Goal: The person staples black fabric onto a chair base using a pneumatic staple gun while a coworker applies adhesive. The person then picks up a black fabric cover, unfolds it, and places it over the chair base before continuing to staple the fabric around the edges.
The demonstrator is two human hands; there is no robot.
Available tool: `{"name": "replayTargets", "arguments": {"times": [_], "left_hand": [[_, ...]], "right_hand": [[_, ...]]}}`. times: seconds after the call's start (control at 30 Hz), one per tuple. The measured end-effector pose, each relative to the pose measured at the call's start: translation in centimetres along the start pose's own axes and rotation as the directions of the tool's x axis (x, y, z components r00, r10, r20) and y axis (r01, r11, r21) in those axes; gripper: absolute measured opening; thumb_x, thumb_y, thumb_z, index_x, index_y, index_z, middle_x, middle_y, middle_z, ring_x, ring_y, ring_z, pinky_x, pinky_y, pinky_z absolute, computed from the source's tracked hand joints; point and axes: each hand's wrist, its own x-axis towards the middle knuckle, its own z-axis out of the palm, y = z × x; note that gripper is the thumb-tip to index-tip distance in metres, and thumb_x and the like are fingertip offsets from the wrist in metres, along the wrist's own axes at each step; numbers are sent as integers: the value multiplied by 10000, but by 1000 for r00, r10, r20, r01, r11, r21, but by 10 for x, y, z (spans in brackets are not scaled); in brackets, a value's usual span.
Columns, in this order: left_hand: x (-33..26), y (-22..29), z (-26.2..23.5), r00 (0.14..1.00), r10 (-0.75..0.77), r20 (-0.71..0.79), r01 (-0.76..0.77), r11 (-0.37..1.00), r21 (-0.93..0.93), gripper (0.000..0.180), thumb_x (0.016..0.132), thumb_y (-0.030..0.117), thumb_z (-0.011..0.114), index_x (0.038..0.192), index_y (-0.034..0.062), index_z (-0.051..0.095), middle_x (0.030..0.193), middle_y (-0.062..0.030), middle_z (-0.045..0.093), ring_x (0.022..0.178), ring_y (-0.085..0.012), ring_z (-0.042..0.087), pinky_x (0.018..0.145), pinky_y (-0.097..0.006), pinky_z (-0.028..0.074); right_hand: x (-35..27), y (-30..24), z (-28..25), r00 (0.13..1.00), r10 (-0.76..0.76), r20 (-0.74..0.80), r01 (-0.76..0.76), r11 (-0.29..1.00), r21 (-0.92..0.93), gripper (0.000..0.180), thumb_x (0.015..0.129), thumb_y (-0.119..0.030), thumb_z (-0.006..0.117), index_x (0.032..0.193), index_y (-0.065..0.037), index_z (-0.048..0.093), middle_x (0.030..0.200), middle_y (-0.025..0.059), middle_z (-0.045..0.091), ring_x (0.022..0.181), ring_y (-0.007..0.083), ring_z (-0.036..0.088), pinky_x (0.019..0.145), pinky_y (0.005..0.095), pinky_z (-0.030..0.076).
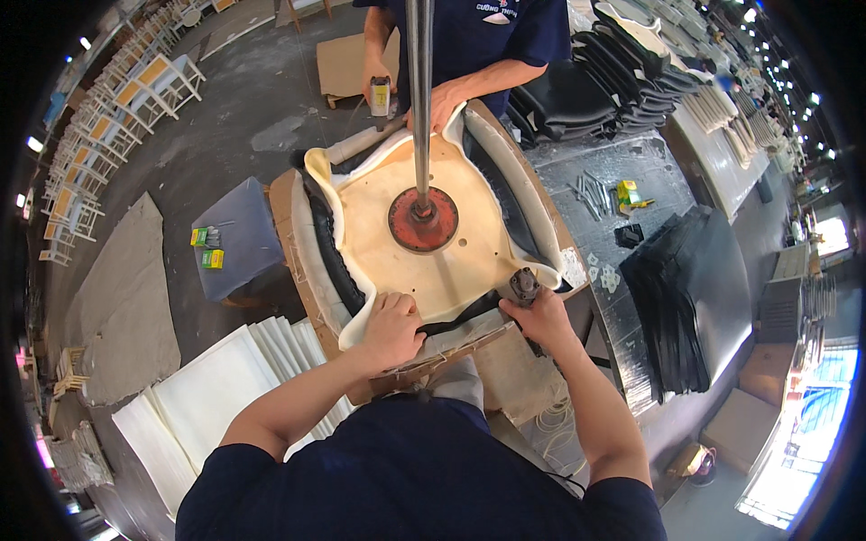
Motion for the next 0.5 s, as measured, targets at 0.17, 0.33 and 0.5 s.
{"name": "replayTargets", "arguments": {"times": [0.17,0.33,0.5], "left_hand": [[4,1,-3,998,-5,58,7,999,-34,304,952,342,757,1013,60,854,1168,-121,669,1205,-302,569,1040,-478,406],[2,-7,14,995,43,-90,-52,994,-92,263,950,333,772,924,79,835,1080,-96,652,1134,-305,579,985,-479,407],[4,-9,34,976,-6,-216,-43,974,-224,186,925,241,772,879,63,800,1083,-113,637,1121,-322,566,982,-482,411]], "right_hand": [[-1,2,8,986,-141,-89,131,986,-106,560,898,-465,864,1200,-3,771,1063,247,806,1055,403,776,883,490,610],[1,-5,11,995,-57,-80,41,981,-188,522,895,-437,867,1133,18,777,983,241,800,950,391,789,848,479,610],[-5,-11,9,998,56,-22,-58,996,-70,421,903,-321,886,1083,39,762,835,165,777,637,263,749,680,412,607]]}}
